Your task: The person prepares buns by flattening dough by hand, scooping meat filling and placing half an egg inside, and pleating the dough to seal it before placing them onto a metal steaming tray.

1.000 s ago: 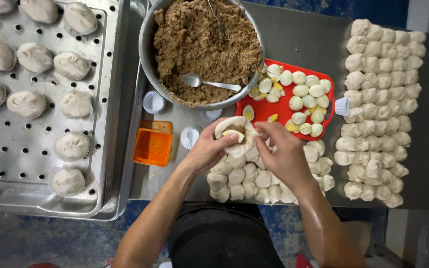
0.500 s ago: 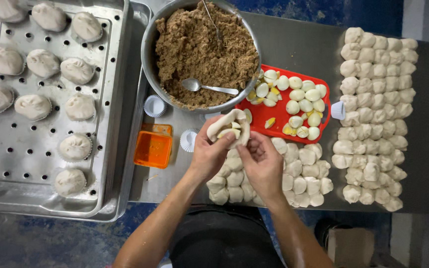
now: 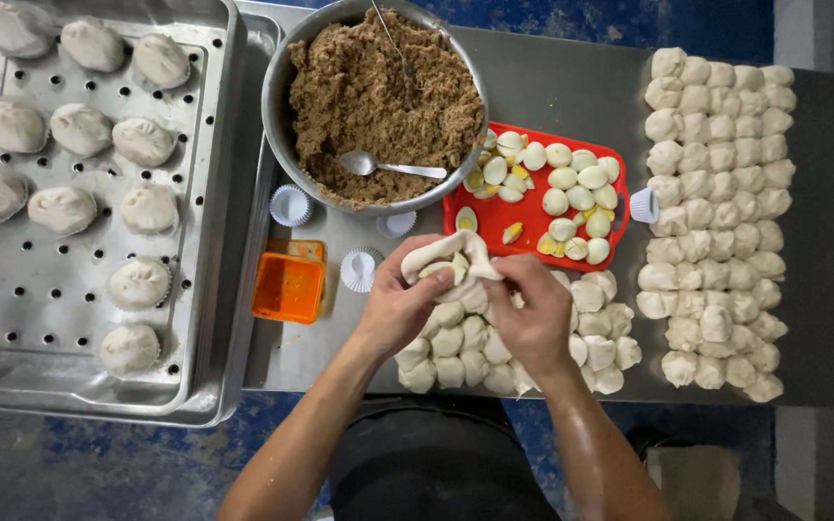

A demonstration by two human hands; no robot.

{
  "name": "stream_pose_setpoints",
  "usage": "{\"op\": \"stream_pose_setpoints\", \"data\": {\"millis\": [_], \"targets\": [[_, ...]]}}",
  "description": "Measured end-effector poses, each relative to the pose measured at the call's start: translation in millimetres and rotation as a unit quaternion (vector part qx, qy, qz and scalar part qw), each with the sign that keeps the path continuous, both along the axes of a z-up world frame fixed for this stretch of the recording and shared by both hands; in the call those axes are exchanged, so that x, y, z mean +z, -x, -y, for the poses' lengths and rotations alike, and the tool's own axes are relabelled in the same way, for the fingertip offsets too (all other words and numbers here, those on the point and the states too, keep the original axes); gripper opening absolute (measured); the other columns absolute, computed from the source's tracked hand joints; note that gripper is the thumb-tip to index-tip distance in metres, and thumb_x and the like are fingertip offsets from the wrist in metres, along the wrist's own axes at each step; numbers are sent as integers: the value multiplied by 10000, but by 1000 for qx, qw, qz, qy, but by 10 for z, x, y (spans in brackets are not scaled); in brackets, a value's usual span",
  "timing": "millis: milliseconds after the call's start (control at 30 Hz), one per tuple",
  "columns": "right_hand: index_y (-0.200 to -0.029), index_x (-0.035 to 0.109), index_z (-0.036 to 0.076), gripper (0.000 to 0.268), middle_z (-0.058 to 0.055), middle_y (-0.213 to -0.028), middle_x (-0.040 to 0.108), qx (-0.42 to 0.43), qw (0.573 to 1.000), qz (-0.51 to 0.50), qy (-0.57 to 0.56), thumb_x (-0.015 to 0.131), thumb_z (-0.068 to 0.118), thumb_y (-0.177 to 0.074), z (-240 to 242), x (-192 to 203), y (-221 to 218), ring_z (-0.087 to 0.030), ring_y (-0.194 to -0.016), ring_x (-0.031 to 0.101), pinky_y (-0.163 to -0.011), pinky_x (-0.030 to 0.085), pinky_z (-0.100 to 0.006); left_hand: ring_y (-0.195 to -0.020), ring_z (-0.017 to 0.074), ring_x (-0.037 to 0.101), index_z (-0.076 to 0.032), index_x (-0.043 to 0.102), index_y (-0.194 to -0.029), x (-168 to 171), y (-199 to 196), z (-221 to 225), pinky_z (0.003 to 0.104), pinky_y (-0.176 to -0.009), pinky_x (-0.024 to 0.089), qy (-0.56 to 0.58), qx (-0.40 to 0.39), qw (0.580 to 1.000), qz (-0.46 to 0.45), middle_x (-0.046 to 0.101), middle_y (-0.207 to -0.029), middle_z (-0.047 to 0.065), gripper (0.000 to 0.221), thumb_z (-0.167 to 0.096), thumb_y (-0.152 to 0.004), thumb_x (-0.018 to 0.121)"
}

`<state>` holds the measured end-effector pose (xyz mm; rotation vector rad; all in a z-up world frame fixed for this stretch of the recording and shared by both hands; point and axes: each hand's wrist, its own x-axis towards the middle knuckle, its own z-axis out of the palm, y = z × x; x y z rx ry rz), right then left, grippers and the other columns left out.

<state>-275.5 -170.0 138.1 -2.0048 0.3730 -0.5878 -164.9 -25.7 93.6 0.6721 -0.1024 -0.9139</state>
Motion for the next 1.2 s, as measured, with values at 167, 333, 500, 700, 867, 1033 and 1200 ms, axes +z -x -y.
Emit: {"op": "stream_pose_setpoints", "data": {"millis": [167,333,500,700,867,1033,1200], "targets": [[-1264,638,33,361,-30,-960,717,104,920,-50,-374,743,162,-943,173,0,45,-75,-737,625,-646,512,-231,-1077,145,669,-12,576,-1336,141,49,-56,310,-948,567,-15,-62,998,-7,680,-1189,75,392,-57,-958,673],[-1159,676,12,213,-44,-935,688,55,996,-56,-48,743,101,-977,174,50,125,-83,-793,657,-708,543,-258,-989,83,641,-48,583,-1369,269,147,17,245,-825,556,-171,-45,966,190,688,-1151,42,386,-93,-994,660],[-1164,615,32,239,-71,-1009,679,101,993,6,58,710,24,-945,174,116,243,-155,-916,668,-777,553,-282,-957,73,655,-65,586,-1356,334,250,50,231,-769,567,-203,-65,948,236,703,-1128,17,371,-99,-992,647],[-1142,660,15,226,-94,-975,708,129,989,-73,2,728,16,-927,313,124,293,-176,-861,676,-736,558,-301,-902,77,698,-91,607,-1313,408,293,57,250,-758,610,-267,-117,918,269,716,-1109,22,337,-88,-977,631],[-1349,535,-12,493,-95,-925,698,173,981,-85,13,752,53,-911,380,156,309,-239,-794,684,-735,559,-319,-821,226,703,-82,635,-1298,467,267,111,334,-736,586,-304,-102,839,440,719,-1012,169,363,-43,-939,671],[-1100,652,22,201,-128,-894,666,237,957,-61,153,746,67,-928,405,154,236,-270,-813,687,-712,536,-367,-854,352,666,-70,595,-1360,425,217,155,403,-781,516,-383,-213,766,470,716,-989,278,508,-16,-857,641],[-1133,645,2,227,-118,-958,685,210,971,-85,81,735,90,-944,374,84,191,-220,-785,695,-673,558,-340,-1193,188,583,-119,247,-1578,220,236,82,279,-933,520,-98,-58,969,219,496,-1483,148,867,81,-785,536]]}}
